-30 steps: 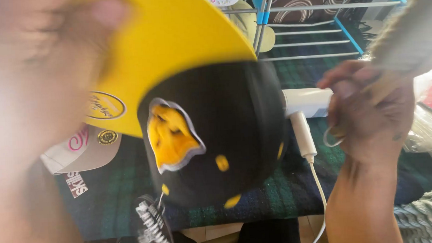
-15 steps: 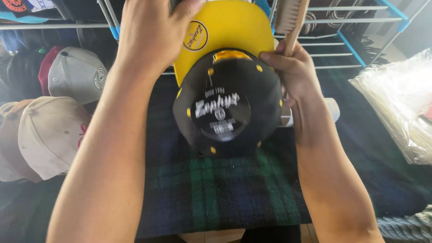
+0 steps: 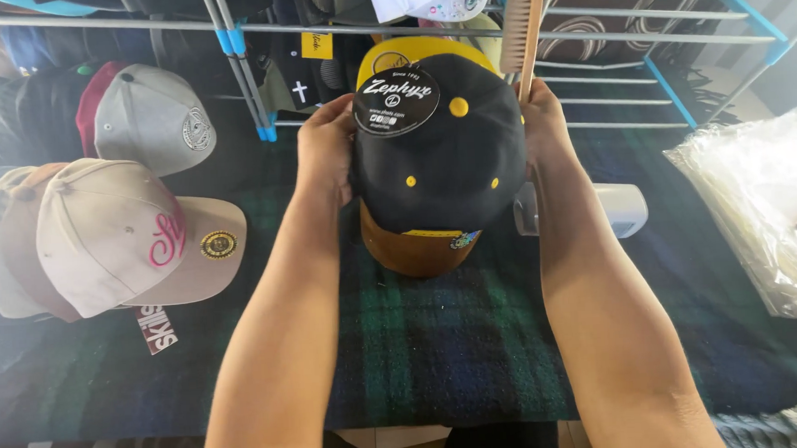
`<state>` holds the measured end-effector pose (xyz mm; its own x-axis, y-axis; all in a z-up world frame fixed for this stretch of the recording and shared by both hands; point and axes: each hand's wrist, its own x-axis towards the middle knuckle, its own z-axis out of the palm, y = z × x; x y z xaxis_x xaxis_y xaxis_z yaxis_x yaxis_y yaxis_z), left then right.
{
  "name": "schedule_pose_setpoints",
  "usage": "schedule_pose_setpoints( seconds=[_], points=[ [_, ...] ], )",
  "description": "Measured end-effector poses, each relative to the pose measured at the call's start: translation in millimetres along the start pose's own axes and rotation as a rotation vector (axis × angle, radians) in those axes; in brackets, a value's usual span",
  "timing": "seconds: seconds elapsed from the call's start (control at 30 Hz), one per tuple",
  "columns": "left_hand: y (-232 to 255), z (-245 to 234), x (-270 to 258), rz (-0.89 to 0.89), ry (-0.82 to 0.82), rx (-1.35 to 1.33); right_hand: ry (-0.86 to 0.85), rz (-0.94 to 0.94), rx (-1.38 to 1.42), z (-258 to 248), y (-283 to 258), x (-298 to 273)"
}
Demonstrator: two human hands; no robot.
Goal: Cleaning and reshaping baseball caps using a hair dryer, a brush, and a wooden hat form.
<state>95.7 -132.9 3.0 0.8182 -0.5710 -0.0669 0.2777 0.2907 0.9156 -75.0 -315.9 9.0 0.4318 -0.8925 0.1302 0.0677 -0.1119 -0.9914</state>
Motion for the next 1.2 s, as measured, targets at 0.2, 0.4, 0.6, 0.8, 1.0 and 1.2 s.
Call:
schedule_pose_setpoints(
  seconds=[0.2,0.4,0.6,0.8,1.0,1.2],
  points=[
    [-35,-4,21,0.051,0.031,-0.023,0.017,0.066,0.217,10,26,-4],
    [-50,-21,17,-0.062,0.045,0.155,0.053,0.033,-0.034,-5,60,-13],
    [-41,-47,-46,0.288,-0.205,-0.023,0.061,-0.137,0.173,-5,-5,-96],
    [-58,-64,-66,0.271,-0.389,0.161,-0.136,-0.175,0.365,-35,31,-110],
    [-50,-52,-81,0.184,-0.365,0.300,-0.204,-0.186,0.327,-35,41,-127],
    [-49,-54,-82,0.141,-0.327,0.379,-0.242,-0.214,0.295,-42,66,-115]
  ],
)
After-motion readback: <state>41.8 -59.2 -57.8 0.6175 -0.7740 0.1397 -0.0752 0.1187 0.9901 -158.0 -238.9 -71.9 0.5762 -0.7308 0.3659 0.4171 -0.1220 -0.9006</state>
